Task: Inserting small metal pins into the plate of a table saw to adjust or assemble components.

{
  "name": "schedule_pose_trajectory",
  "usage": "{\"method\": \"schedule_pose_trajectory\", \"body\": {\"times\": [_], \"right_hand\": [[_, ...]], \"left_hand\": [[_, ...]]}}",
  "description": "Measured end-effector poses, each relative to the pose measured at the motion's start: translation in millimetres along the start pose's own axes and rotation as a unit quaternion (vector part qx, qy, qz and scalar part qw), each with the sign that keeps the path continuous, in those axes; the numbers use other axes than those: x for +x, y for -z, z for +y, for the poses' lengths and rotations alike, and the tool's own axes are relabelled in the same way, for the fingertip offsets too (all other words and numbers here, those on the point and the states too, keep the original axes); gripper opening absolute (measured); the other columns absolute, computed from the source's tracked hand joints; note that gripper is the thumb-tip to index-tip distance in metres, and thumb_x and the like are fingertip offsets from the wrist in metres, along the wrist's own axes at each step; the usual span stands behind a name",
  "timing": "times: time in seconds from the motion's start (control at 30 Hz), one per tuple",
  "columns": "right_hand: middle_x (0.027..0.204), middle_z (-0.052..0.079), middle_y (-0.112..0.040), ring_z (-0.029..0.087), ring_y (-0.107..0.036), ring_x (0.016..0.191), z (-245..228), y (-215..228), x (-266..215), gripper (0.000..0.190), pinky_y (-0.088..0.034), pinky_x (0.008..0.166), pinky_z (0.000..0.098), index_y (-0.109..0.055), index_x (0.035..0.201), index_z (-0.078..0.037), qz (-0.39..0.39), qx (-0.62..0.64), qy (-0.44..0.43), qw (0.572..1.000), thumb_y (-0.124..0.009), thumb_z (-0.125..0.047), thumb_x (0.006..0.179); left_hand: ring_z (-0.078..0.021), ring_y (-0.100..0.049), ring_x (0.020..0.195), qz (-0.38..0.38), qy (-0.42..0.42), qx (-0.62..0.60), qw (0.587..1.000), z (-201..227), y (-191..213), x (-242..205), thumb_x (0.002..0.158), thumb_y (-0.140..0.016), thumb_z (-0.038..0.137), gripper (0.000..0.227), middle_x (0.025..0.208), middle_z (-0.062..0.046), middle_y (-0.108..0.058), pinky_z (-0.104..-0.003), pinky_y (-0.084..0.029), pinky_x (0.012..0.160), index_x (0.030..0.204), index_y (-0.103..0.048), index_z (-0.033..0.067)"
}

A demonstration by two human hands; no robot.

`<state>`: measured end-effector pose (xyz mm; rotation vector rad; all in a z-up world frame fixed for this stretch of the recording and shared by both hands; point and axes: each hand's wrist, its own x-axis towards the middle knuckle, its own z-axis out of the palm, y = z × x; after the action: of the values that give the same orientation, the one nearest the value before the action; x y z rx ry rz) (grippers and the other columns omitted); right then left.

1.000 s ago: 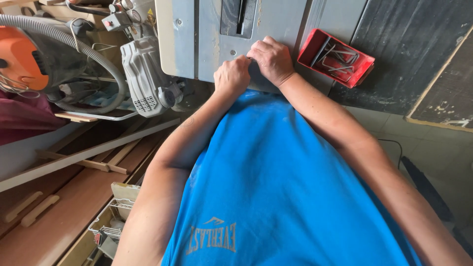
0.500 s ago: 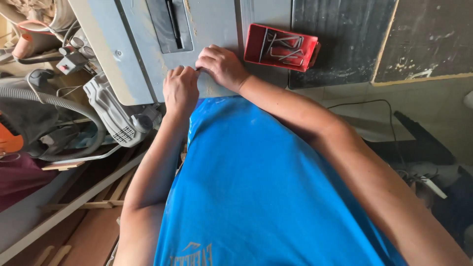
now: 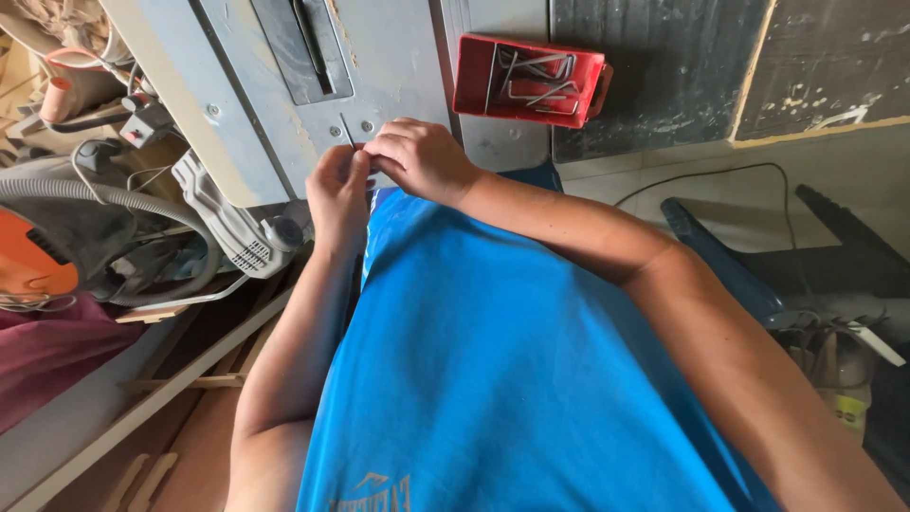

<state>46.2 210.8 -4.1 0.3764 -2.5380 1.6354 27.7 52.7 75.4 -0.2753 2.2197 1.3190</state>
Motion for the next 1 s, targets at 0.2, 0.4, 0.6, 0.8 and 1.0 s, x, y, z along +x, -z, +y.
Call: {"method": "schedule_pose_trajectory", "body": {"times": [0.2, 0.4, 0.6, 0.8, 1.0], "right_hand": [[0.091, -0.002, -0.064, 0.021, -0.070, 0.084, 3.2, 1.3, -5.5, 0.018, -0.063, 0.063, 0.0394, -0.067, 0.115, -0.019, 0.013, -0.001, -0.044, 0.999, -0.072, -0.033, 0.104], [0.085, -0.005, -0.062, 0.015, -0.069, 0.080, 20.2, -3.8, -0.8, 0.012, -0.063, 0.067, 0.0334, -0.075, 0.097, -0.021, 0.020, -0.044, 0.011, 0.999, -0.071, -0.030, 0.105], [0.077, -0.008, -0.059, 0.016, -0.068, 0.074, 35.8, -14.9, -9.5, 0.021, -0.058, 0.054, 0.0316, -0.070, 0.086, -0.020, 0.061, -0.090, 0.021, 0.994, -0.073, -0.034, 0.102], [0.073, -0.001, -0.061, 0.019, -0.069, 0.071, 42.2, -16.7, -16.8, 0.025, -0.056, 0.052, 0.0325, -0.065, 0.079, -0.017, 0.077, -0.090, 0.050, 0.992, -0.076, -0.025, 0.100], [0.070, 0.000, -0.061, 0.016, -0.068, 0.069, 41.4, -13.2, -12.5, 0.028, -0.054, 0.052, 0.0306, -0.062, 0.075, -0.018, 0.082, -0.104, 0.069, 0.989, -0.076, -0.022, 0.099]], "left_hand": [[-0.0197, -0.068, 0.071, 0.000, -0.055, 0.198, 0.979, 5.4, 16.4, 5.3, 0.111, -0.061, 0.008, 0.018, 0.083, -0.012, -0.072, -0.033, -0.055, 0.065, 0.108, -0.076, -0.0021], [-0.0193, -0.067, 0.067, -0.001, -0.143, 0.297, 0.944, 15.2, 17.9, 7.7, 0.105, -0.073, 0.003, 0.010, 0.080, -0.013, -0.073, -0.031, -0.054, 0.063, 0.099, -0.080, -0.0007], [-0.0236, -0.065, 0.073, 0.059, -0.235, 0.324, 0.914, -2.2, 23.7, 16.4, 0.101, -0.076, 0.005, 0.005, 0.085, -0.010, -0.069, -0.035, -0.053, 0.063, 0.098, -0.080, 0.0051], [-0.0258, -0.067, 0.079, 0.068, -0.265, 0.343, 0.898, 5.9, 25.7, 22.0, 0.099, -0.079, 0.004, 0.003, 0.089, -0.010, -0.071, -0.038, -0.057, 0.066, 0.100, -0.082, 0.0051], [-0.0269, -0.068, 0.084, 0.070, -0.281, 0.347, 0.892, -2.2, 26.8, 25.3, 0.098, -0.081, 0.005, 0.003, 0.090, -0.011, -0.071, -0.038, -0.058, 0.069, 0.101, -0.083, 0.0049]]}}
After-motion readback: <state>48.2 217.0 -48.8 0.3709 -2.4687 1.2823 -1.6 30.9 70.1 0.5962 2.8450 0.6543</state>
